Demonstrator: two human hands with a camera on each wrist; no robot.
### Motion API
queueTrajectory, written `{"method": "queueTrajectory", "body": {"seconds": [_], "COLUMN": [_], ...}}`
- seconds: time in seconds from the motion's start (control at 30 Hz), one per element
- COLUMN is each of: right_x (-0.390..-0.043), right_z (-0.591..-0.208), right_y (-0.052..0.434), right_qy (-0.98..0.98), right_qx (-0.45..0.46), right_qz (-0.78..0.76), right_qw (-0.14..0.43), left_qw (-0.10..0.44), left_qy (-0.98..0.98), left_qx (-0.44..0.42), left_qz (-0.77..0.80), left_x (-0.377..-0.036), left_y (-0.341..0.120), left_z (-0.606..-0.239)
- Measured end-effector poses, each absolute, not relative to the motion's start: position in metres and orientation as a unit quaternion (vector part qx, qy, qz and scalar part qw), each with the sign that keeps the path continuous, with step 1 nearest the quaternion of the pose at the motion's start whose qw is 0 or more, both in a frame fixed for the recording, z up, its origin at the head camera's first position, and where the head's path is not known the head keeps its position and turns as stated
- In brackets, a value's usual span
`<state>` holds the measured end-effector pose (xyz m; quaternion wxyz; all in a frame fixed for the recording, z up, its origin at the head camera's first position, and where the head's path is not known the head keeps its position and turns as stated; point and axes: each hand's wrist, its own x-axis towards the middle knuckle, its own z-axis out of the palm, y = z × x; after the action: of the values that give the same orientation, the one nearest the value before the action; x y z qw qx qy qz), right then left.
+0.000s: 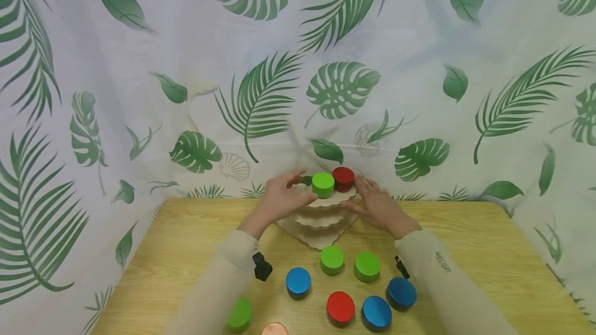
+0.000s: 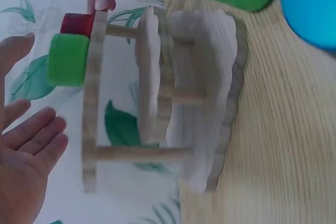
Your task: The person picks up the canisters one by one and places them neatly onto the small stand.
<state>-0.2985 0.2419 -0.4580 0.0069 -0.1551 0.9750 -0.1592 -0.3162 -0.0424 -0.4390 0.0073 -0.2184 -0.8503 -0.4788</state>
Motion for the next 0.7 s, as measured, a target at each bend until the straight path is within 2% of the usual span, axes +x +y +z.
{"method": "queueTrajectory", "body": {"seconds": [0.3, 0.7], "right_x": [-0.298, -0.300], "right_z": [-0.459, -0.461], "right_y": [0.243, 0.242], "right_qy": [0.974, 0.974], "right_qx": [-0.155, -0.155], "right_qz": [-0.165, -0.166], "right_qw": [0.008, 0.009], "left_qw": [-0.019, -0.047], "left_qy": [-0.842, -0.835], "left_qx": [-0.242, -0.237], "left_qz": [-0.481, -0.495], "left_x": [-0.289, -0.247], "left_y": [-0.076, -0.120], "left_z": [-0.432, -0.451]}}
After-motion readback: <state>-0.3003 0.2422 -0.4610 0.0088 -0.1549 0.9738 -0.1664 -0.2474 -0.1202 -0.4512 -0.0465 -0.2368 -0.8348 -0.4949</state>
